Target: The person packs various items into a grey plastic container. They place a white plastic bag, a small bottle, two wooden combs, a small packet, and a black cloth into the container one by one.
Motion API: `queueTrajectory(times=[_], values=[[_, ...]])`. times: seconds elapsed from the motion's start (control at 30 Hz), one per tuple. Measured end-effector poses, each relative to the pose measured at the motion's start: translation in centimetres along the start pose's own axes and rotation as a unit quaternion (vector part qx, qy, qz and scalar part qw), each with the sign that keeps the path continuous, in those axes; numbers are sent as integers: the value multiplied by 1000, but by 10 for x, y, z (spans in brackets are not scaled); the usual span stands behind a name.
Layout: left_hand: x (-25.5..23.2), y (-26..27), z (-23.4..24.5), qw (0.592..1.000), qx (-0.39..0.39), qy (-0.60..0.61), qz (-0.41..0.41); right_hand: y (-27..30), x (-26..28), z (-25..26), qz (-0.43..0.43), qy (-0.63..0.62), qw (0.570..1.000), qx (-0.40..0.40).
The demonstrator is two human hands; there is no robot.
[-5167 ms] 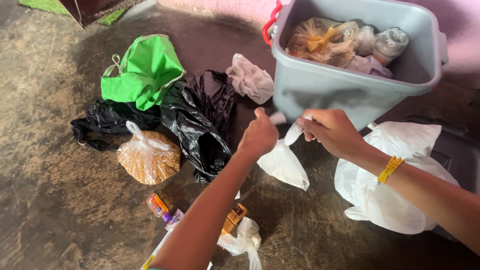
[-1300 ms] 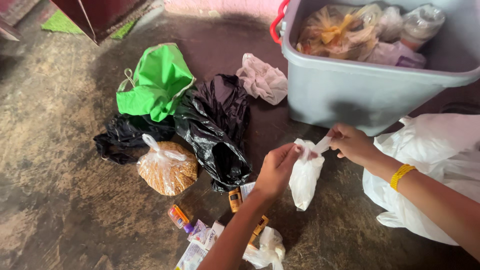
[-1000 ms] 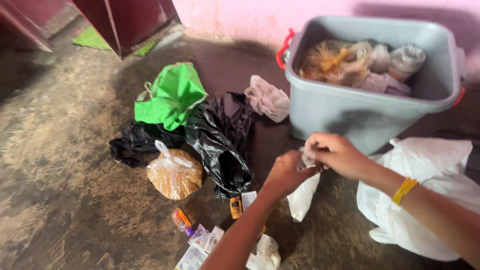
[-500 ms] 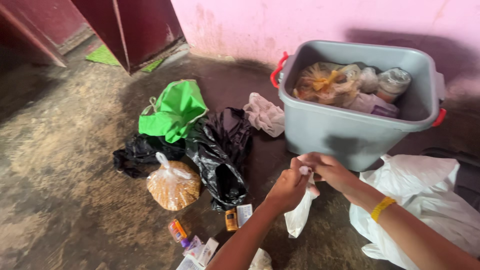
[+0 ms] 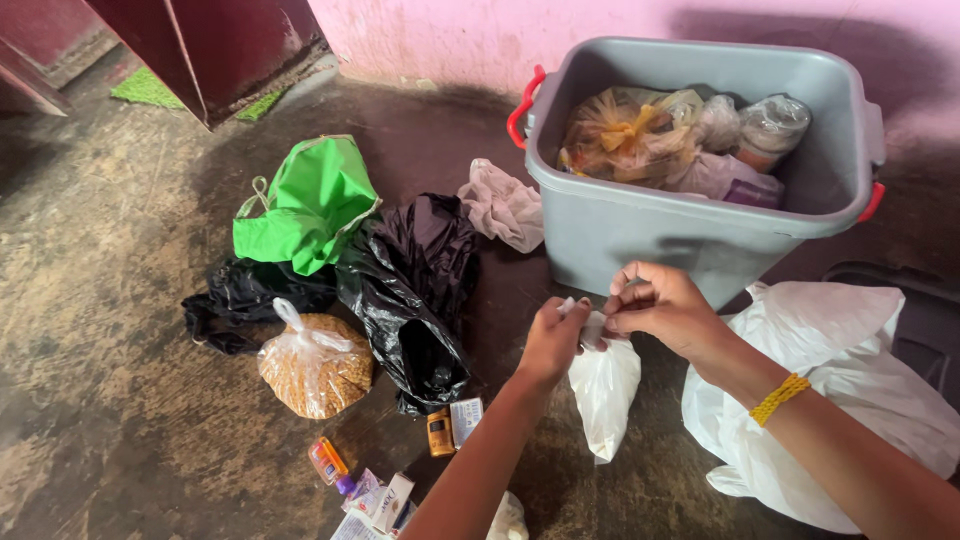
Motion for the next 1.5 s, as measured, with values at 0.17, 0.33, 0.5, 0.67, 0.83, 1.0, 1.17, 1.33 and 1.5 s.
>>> queueTrajectory(times=[0.17,0.33,0.5,0.67,0.83,1.0,1.17,1.33,1.5], values=[[-13,8,11,998,-51,0,-34,2,-24,2,-7,-55,998,-8],[-84,37,-17,928,-64,-347,-122,2,-65,7,-38,-167,985,-21],[-118,60,-65,820,10,-529,-219,11,-79,2,-48,-174,983,-6],[-116,58,-82,686,69,-685,-234,17,-72,-1,-71,-149,986,-9],[-113,81,-125,458,124,-798,-373,6,-53,-1,-14,-174,985,-16],[-139,109,-114,438,96,-745,-494,0,-59,-18,-1,-224,974,27],[-148,97,-92,490,52,-772,-402,-12,-55,-24,5,-161,984,70],[-147,95,-78,490,23,-769,-411,-23,-28,-8,76,30,996,46],[-121,84,-58,522,37,-757,-392,-8,-15,8,-4,271,961,-59]])
Point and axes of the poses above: each hand's wrist, its own y-axis away from the middle knuckle, its own z-axis out of the back of the hand, x = y × z, the point moved 10 cm from there along -y, towards the middle knuckle, and after that the axes turned 11 degrees about x, right-handed, at the moved point
